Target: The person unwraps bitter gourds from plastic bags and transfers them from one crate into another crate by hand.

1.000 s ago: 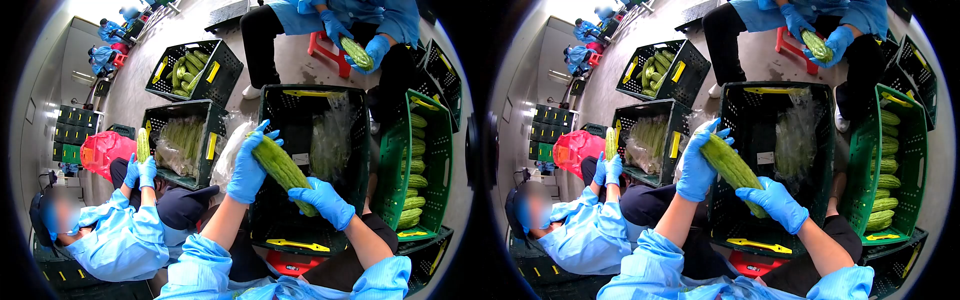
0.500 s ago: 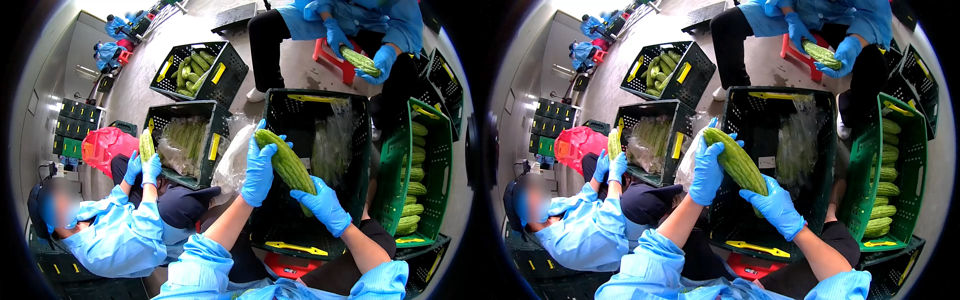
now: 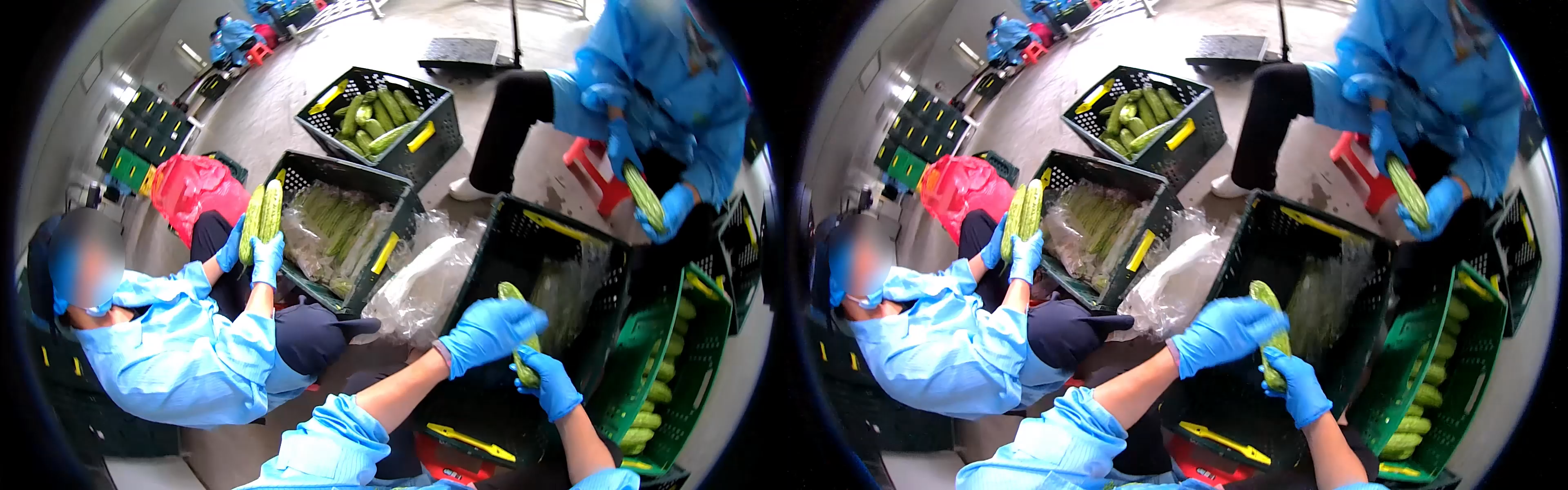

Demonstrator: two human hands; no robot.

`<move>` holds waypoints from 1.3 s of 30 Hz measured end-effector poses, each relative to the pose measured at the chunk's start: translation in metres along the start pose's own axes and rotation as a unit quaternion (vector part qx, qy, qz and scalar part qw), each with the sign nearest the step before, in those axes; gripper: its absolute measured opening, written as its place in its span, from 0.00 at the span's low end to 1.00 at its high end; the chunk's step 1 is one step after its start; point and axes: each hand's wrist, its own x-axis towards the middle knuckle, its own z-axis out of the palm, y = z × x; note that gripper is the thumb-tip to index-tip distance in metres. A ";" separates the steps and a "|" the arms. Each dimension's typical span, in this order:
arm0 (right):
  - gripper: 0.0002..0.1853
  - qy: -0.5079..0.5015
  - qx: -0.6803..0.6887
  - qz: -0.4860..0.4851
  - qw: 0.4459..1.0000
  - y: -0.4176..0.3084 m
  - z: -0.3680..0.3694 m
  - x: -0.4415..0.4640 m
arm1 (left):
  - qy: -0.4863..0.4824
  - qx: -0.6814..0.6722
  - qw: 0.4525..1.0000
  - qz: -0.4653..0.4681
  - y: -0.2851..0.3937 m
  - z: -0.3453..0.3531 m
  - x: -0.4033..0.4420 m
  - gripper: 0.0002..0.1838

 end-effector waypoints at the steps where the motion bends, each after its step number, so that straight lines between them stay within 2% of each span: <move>1: 0.17 0.015 -0.003 -0.024 1.000 0.000 -0.008 0.006 | -0.120 -0.102 0.985 -0.064 0.002 -0.004 -0.001 0.14; 2: 0.16 0.030 -0.005 -0.049 0.998 -0.008 -0.008 0.010 | -0.202 -0.122 0.960 -0.148 0.009 -0.009 -0.002 0.20; 3: 0.15 0.077 -0.043 -0.066 0.994 -0.017 -0.006 0.012 | -0.263 -0.099 0.951 -0.131 0.009 -0.003 -0.009 0.23; 5: 0.17 0.111 -0.066 -0.093 0.987 -0.030 -0.009 0.024 | -0.303 -0.001 0.947 -0.106 0.012 0.029 -0.026 0.15; 7: 0.18 0.126 -0.095 -0.113 0.981 -0.042 -0.005 0.033 | -0.325 0.088 0.941 -0.038 0.026 0.072 -0.044 0.08; 8: 0.18 0.122 -0.082 -0.121 0.982 -0.047 0.001 0.035 | -0.323 0.047 0.945 -0.015 0.036 0.073 -0.047 0.07; 9: 0.18 0.125 -0.091 -0.116 0.981 -0.050 0.009 0.040 | -0.379 0.015 0.925 0.015 0.044 0.063 -0.045 0.10; 11: 0.18 0.127 -0.112 -0.102 0.980 -0.061 0.020 0.059 | -0.377 -0.042 0.925 0.027 0.053 0.078 -0.049 0.10; 12: 0.18 0.095 -0.132 -0.122 0.979 -0.075 0.037 0.064 | -0.373 -0.069 0.925 0.036 0.053 0.117 -0.050 0.15; 16: 0.20 0.013 -0.267 -0.221 0.938 -0.169 0.144 0.099 | -0.424 -0.049 0.904 -0.017 0.049 0.110 -0.023 0.15; 17: 0.23 -0.051 -0.249 -0.224 0.941 -0.198 0.172 0.112 | -0.432 -0.044 0.900 -0.030 0.048 0.109 -0.015 0.16; 18: 0.29 -0.139 -0.216 -0.302 0.918 -0.220 0.205 0.123 | -0.441 -0.040 0.895 -0.045 0.048 0.107 -0.008 0.16; 19: 0.37 -0.125 -0.216 -0.375 0.893 -0.238 0.226 0.154 | -0.447 -0.036 0.892 -0.050 0.049 0.103 -0.002 0.16; 21: 0.42 -0.105 -0.225 -0.414 0.876 -0.268 0.259 0.195 | -0.456 -0.032 0.887 -0.062 0.050 0.098 0.006 0.17; 22: 0.38 -0.102 -0.234 -0.384 0.887 -0.277 0.270 0.207 | -0.457 -0.032 0.886 -0.069 0.050 0.095 0.007 0.17; 23: 0.40 -0.072 -0.278 -0.356 0.889 -0.272 0.282 0.208 | -0.454 -0.035 0.887 -0.079 0.046 0.086 0.004 0.17; 26: 0.29 -0.196 -0.273 -0.246 0.909 -0.224 0.263 0.220 | -0.453 -0.036 0.887 -0.086 0.041 0.079 0.000 0.18; 28: 0.25 -0.185 -0.340 -0.168 0.907 -0.185 0.218 0.235 | -0.456 -0.037 0.885 -0.086 0.044 0.081 0.002 0.19; 30: 0.23 -0.131 -0.383 -0.142 0.903 -0.144 0.184 0.191 | -0.455 -0.043 0.885 -0.088 0.048 0.085 0.001 0.19; 32: 0.23 -0.081 -0.353 -0.139 0.922 -0.102 0.135 0.168 | -0.452 -0.039 0.886 -0.095 0.050 0.085 -0.003 0.20; 34: 0.25 -0.048 -0.207 -0.096 0.973 -0.068 0.083 0.142 | -0.456 -0.024 0.883 -0.108 0.053 0.083 -0.004 0.20; 36: 0.26 -0.008 -0.194 -0.027 0.981 -0.044 0.027 0.118 | -0.563 -0.047 0.816 -0.121 0.053 0.085 0.008 0.26; 38: 0.31 0.000 -0.103 -0.029 0.994 -0.031 0.005 0.085 | -0.472 -0.045 0.874 -0.110 0.053 0.082 -0.006 0.25; 39: 0.30 0.056 -0.153 -0.080 0.983 -0.032 0.003 0.070 | -0.500 -0.033 0.860 -0.094 0.053 0.075 -0.009 0.25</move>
